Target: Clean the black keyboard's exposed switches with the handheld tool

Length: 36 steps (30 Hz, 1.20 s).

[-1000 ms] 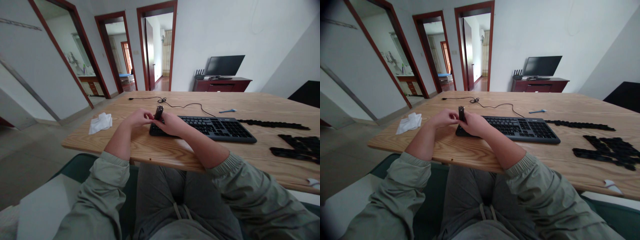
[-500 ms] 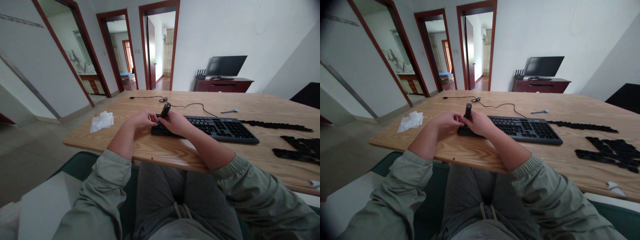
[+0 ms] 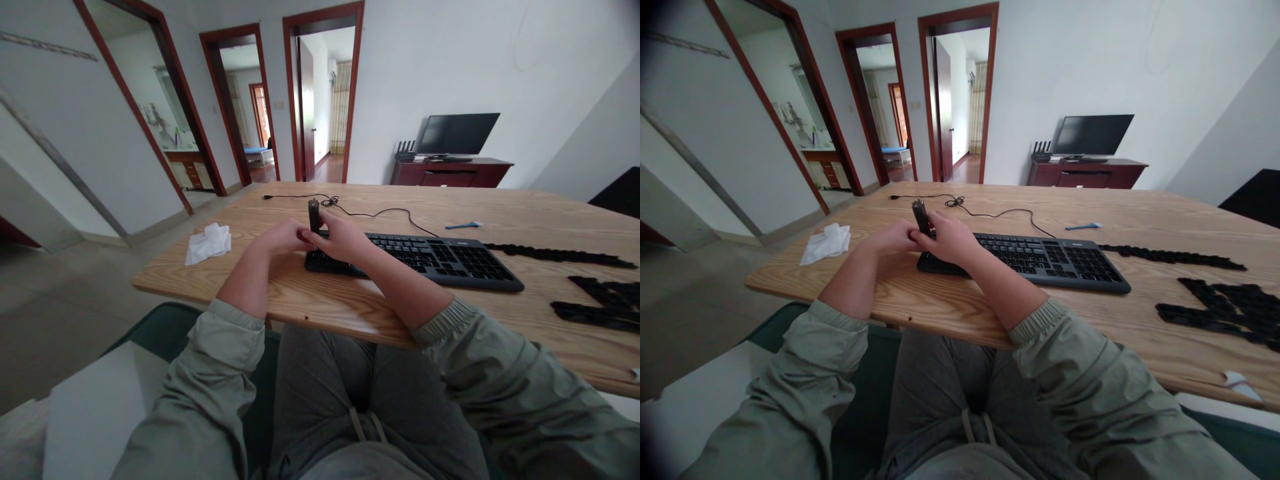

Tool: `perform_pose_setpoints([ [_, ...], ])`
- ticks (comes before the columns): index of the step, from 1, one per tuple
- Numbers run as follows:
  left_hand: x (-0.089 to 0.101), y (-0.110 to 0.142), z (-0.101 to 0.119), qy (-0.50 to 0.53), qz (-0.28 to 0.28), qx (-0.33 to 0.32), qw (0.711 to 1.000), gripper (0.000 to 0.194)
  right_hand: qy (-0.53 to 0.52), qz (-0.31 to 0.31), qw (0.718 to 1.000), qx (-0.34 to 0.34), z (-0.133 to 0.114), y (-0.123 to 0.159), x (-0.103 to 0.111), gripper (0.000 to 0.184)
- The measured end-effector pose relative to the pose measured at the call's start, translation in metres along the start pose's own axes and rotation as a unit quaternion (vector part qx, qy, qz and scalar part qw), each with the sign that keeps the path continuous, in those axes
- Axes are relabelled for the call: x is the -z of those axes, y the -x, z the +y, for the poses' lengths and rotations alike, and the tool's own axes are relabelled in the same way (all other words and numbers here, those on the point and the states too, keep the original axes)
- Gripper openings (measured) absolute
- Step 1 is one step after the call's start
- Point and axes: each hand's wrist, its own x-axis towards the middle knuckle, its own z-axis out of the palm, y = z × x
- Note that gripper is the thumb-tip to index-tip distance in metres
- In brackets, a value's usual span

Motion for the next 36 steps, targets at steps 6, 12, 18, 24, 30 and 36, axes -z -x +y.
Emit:
perform_pose_setpoints([
  [6,-0.003,-0.004,-0.005,-0.033,-0.025,0.022,0.999,0.012,-0.200,0.072,0.977,0.011,-0.013,-0.021,-0.002,0.041],
  [12,-0.004,-0.005,-0.004,-0.056,-0.023,0.015,0.998,0.012,-0.328,0.076,0.939,-0.073,-0.031,-0.037,-0.013,0.050],
  [18,0.001,-0.001,-0.002,-0.079,-0.019,0.044,0.996,0.013,-0.289,0.127,0.943,-0.106,-0.025,-0.047,-0.030,0.051],
  [24,0.002,0.003,-0.004,-0.056,-0.014,0.048,0.997,0.008,-0.264,0.109,0.955,-0.076,-0.032,-0.034,-0.024,0.045],
  [30,0.001,0.002,-0.004,-0.024,-0.029,0.044,0.998,0.012,-0.304,0.086,0.945,-0.087,-0.020,-0.020,-0.014,0.042],
  [36,-0.001,0.001,-0.002,-0.023,-0.032,0.042,0.998,0.016,-0.354,0.146,0.918,-0.104,-0.010,-0.018,-0.017,0.045],
])
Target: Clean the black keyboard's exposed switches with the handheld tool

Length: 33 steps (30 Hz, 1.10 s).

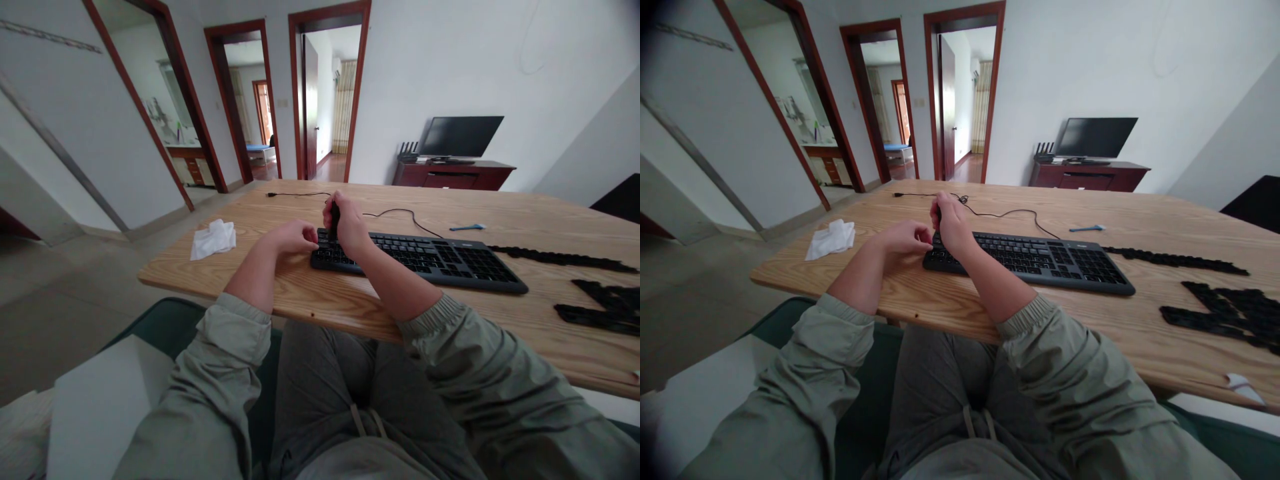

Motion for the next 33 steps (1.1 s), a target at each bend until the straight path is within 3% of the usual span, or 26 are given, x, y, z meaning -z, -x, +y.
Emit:
perform_pose_setpoints([
  [6,0.003,0.004,0.006,-0.007,-0.007,-0.002,1.000,0.018,-0.074,0.041,0.996,0.034,-0.001,-0.006,-0.012,0.053],
  [11,0.001,0.002,0.001,-0.026,-0.009,-0.013,1.000,0.011,-0.108,0.001,0.993,0.055,-0.004,-0.002,-0.021,0.055],
  [16,-0.001,-0.002,-0.006,-0.035,0.006,0.021,0.999,0.011,-0.118,-0.031,0.992,0.037,-0.006,0.005,-0.031,0.055],
  [24,0.003,0.000,-0.003,-0.041,-0.017,-0.008,0.999,0.018,-0.132,0.040,0.990,-0.003,0.015,-0.028,-0.020,0.056],
  [33,-0.001,-0.004,-0.005,-0.031,-0.013,0.010,0.999,0.017,-0.157,0.044,0.986,-0.021,0.007,-0.012,-0.019,0.049],
])
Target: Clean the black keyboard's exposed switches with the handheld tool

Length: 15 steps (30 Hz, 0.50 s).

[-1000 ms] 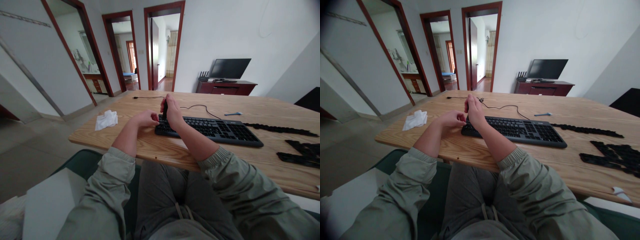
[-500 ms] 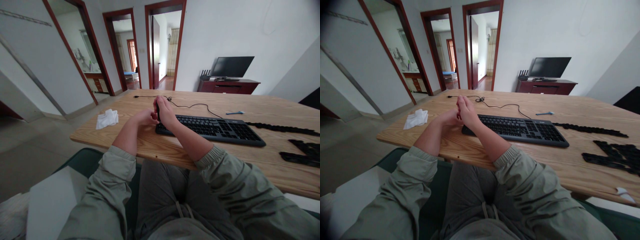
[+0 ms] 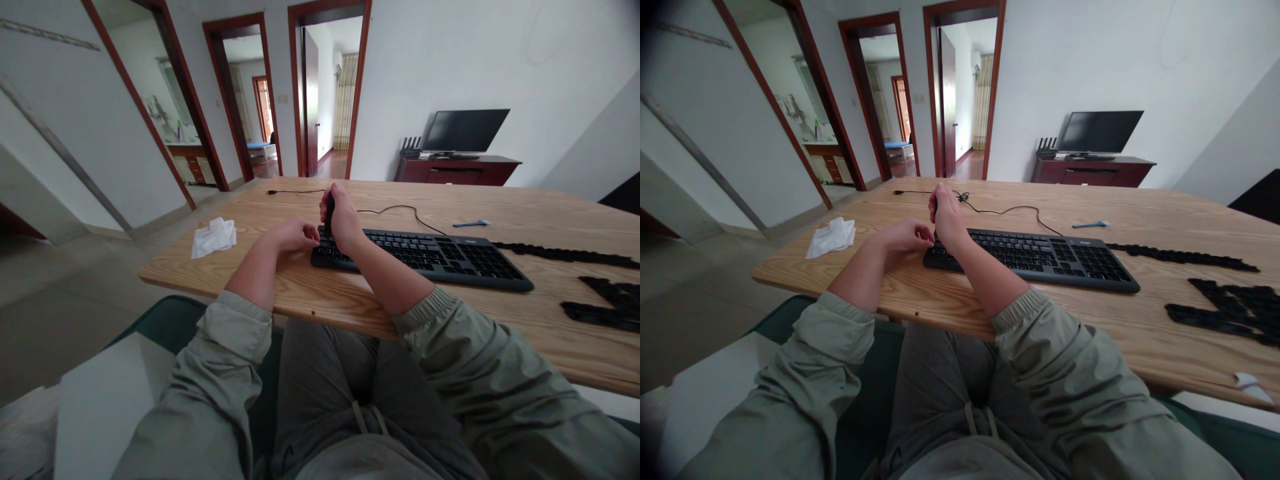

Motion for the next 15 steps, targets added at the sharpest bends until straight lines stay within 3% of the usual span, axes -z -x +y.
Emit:
perform_pose_setpoints([
  [8,-0.001,0.000,0.002,-0.005,-0.001,-0.013,1.000,0.015,-0.046,-0.046,0.998,-0.020,-0.005,0.007,0.012,0.036],
  [15,0.001,0.003,0.005,-0.002,0.002,-0.010,1.000,0.014,-0.059,-0.066,0.996,-0.025,-0.008,0.006,0.016,0.037],
])
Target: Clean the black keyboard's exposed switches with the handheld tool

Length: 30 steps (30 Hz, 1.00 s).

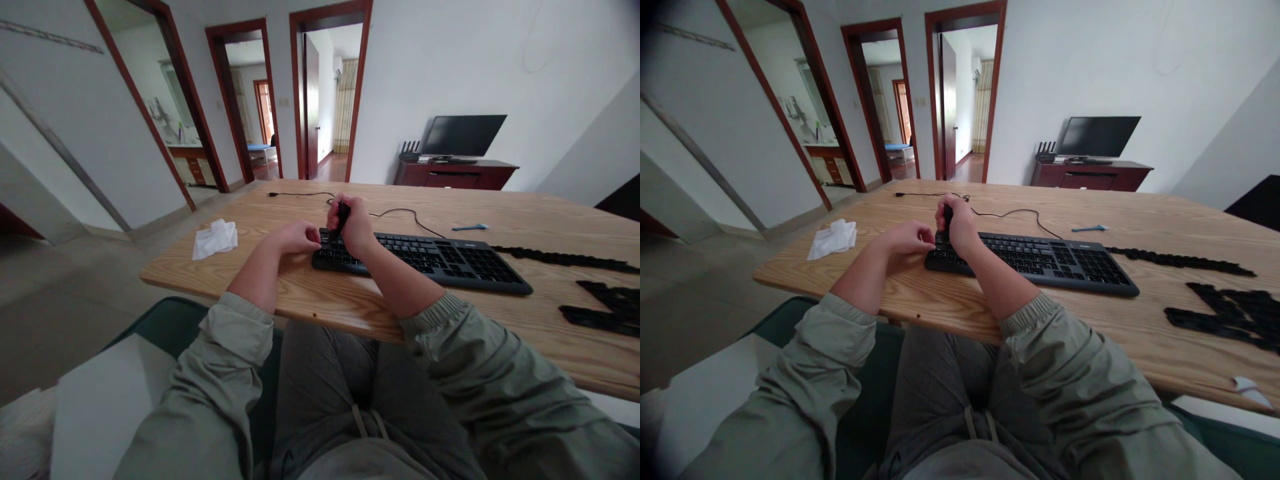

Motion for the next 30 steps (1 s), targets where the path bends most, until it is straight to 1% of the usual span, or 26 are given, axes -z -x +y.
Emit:
perform_pose_setpoints([
  [3,-0.002,-0.004,-0.008,-0.002,0.004,-0.010,1.000,0.012,0.052,-0.052,0.997,0.023,0.004,-0.002,-0.015,0.037],
  [6,-0.005,-0.009,-0.019,-0.008,0.038,-0.035,0.999,0.009,0.106,-0.107,0.988,0.037,0.006,-0.001,-0.028,0.037],
  [9,-0.005,-0.011,-0.021,0.005,0.049,-0.045,0.998,0.014,0.142,-0.110,0.983,0.050,0.004,0.000,-0.028,0.038],
  [12,-0.003,-0.006,-0.011,0.007,0.032,-0.020,0.999,0.018,0.150,-0.103,0.981,0.065,0.001,-0.001,-0.019,0.039],
  [14,-0.001,-0.003,-0.005,0.008,0.020,0.003,1.000,0.022,0.142,-0.093,0.983,0.062,0.000,-0.001,-0.014,0.039],
  [16,0.000,-0.002,-0.001,0.009,0.015,0.013,1.000,0.028,0.127,-0.077,0.988,0.048,0.000,-0.001,-0.010,0.039],
  [20,-0.001,-0.002,-0.004,0.002,0.006,-0.001,1.000,0.038,0.082,-0.038,0.996,0.019,-0.001,-0.001,-0.001,0.040],
  [23,0.000,-0.001,-0.004,0.002,0.002,-0.001,1.000,0.040,0.053,0.027,0.998,0.020,-0.005,-0.004,0.011,0.040],
  [25,0.000,0.000,-0.002,-0.001,0.013,-0.013,1.000,0.039,0.042,0.076,0.996,0.037,-0.009,-0.007,0.020,0.040],
  [26,-0.001,0.000,-0.001,-0.002,0.020,-0.021,1.000,0.038,0.039,0.090,0.994,0.042,-0.011,-0.008,0.023,0.039],
  [28,-0.002,-0.001,0.001,-0.006,0.020,-0.034,0.999,0.037,0.036,0.096,0.994,0.035,-0.015,-0.008,0.028,0.037],
  [30,-0.004,-0.003,0.002,-0.016,0.005,-0.042,0.999,0.037,0.031,0.087,0.996,0.011,-0.018,-0.007,0.029,0.035],
])
